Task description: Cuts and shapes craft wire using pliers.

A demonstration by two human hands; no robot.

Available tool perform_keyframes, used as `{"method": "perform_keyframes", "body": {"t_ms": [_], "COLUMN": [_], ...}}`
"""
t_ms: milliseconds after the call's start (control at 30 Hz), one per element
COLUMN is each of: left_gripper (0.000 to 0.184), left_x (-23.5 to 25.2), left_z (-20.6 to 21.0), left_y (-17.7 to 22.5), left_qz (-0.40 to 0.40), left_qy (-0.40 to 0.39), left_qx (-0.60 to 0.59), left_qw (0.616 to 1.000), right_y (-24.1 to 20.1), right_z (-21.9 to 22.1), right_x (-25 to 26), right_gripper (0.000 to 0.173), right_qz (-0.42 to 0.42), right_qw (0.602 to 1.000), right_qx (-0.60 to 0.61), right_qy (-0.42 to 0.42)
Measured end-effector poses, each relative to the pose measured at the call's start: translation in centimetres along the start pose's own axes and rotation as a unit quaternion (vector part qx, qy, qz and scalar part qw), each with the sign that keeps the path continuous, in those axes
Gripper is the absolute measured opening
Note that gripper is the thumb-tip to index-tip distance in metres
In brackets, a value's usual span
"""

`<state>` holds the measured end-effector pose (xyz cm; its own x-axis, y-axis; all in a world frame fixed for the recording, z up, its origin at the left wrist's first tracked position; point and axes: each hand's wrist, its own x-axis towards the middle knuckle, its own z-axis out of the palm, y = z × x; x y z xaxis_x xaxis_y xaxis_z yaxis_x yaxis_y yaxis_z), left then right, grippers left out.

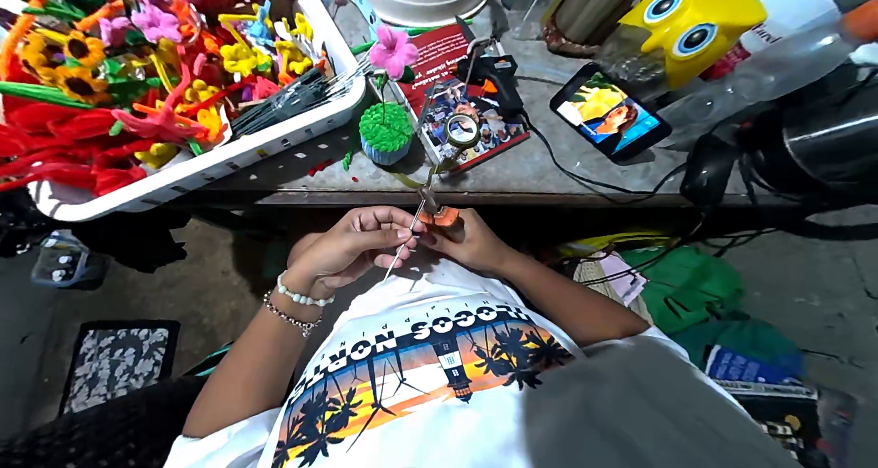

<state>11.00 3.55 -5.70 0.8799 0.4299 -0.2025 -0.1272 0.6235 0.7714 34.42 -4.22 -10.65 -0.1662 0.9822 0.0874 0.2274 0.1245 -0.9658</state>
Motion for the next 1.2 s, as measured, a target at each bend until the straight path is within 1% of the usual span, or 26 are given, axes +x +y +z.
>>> {"method": "perform_keyframes", "body": {"t_ms": [133,233,333,467,600,667,867,933,1033,1133,1200], "left_gripper": [0.013,0.016,0.019,0.019,0.018,0.018,0.017,0.017,0.016,0.015,0.015], "left_x": [0.5,0.9,1.2,1.6,1.6,1.4,1.2,1.2,1.3,1.2,1.1], "left_z": [-0.8,-1.3,-1.3,-1.4,-1.7,-1.6,-1.7,-1.9,-2.0,-2.4,-2.4], "left_y": [-0.4,-0.8,-0.8,-0.9,-1.2,-1.3,-1.5,-1.6,-1.8,-2.0,-2.1], "left_qz": [-0.012,-0.019,-0.027,-0.035,-0.053,-0.058,-0.07,-0.072,-0.077,-0.075,-0.074], "left_qy": [0.02,0.035,0.068,0.08,0.096,0.097,0.113,0.116,0.127,0.132,0.134], "left_qx": [-0.026,-0.042,-0.057,-0.065,-0.087,-0.102,-0.122,-0.126,-0.137,-0.139,-0.137], "left_qw": [0.999,0.998,0.996,0.994,0.99,0.988,0.984,0.982,0.979,0.979,0.979], "right_y": [0.4,0.5,0.6,0.5,1.8,1.6,1.9,1.9,1.3,0.8,0.9], "right_z": [-0.1,-0.1,0.1,0.4,1.1,1.3,1.4,1.4,1.1,1.1,0.9], "right_x": [1.0,1.6,1.9,1.8,1.6,1.4,1.4,1.6,1.9,2.2,2.4], "right_gripper": [0.024,0.02,0.014,0.015,0.016,0.015,0.025,0.027,0.04,0.045,0.043], "right_qz": [0.042,0.104,0.164,0.224,0.219,0.223,0.221,0.229,0.267,0.289,0.289], "right_qw": [0.999,0.991,0.979,0.965,0.96,0.962,0.969,0.969,0.96,0.954,0.954], "right_qx": [0.026,0.079,0.117,0.133,0.167,0.155,0.099,0.083,0.056,0.044,0.036], "right_qy": [-0.019,-0.039,-0.044,-0.038,-0.042,-0.038,-0.041,-0.044,-0.059,-0.066,-0.077]}}
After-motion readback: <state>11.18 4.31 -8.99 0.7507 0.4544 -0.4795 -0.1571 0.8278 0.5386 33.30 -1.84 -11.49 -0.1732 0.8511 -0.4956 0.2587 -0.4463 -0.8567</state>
